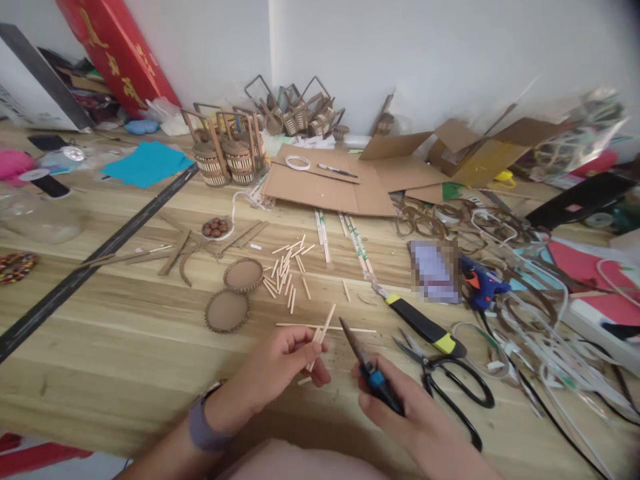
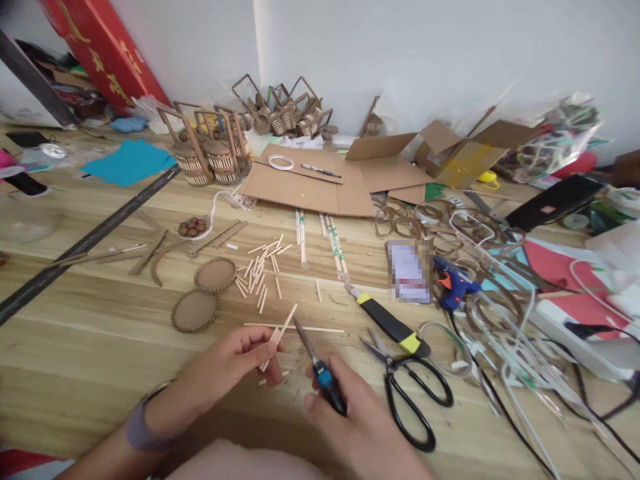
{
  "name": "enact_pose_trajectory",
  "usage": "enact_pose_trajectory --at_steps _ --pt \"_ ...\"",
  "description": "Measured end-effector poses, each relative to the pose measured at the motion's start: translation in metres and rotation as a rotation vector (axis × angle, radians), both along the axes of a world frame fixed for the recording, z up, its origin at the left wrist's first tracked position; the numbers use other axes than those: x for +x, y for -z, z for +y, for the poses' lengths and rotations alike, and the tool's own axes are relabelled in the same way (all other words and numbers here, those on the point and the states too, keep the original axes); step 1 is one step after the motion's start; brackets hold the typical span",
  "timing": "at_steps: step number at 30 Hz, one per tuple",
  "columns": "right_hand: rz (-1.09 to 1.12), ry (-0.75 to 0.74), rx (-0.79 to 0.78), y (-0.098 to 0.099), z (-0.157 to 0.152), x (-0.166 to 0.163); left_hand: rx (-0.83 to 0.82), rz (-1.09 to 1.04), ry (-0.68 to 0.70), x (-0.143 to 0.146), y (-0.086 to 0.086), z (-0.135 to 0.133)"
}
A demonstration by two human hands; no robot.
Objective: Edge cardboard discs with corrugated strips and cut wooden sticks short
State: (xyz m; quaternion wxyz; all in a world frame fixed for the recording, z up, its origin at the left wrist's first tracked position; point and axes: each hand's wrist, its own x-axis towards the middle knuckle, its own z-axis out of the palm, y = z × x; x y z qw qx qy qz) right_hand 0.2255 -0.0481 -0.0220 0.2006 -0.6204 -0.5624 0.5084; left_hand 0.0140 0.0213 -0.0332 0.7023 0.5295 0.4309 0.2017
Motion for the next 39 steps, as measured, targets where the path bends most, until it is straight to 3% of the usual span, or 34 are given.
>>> enact_pose_trajectory --at_steps 5,9,33,39 --pt "0.201 -0.009 -0.276 -0.009 -0.005 0.013 0.024 0.008 0.080 -0.002 -0.003 -0.003" --pt "0.328 0.017 -0.377 -0.009 -0.001 0.007 0.022 0.007 0.133 0.000 -0.002 -0.006" --pt "0.365 -0.027 -0.406 -0.015 0.015 -0.008 -0.095 -0.125 0.193 0.008 0.011 -0.015" --pt "0.369 -0.032 -0.397 -0.014 0.016 -0.008 -0.094 -0.125 0.204 0.009 0.005 -0.013"
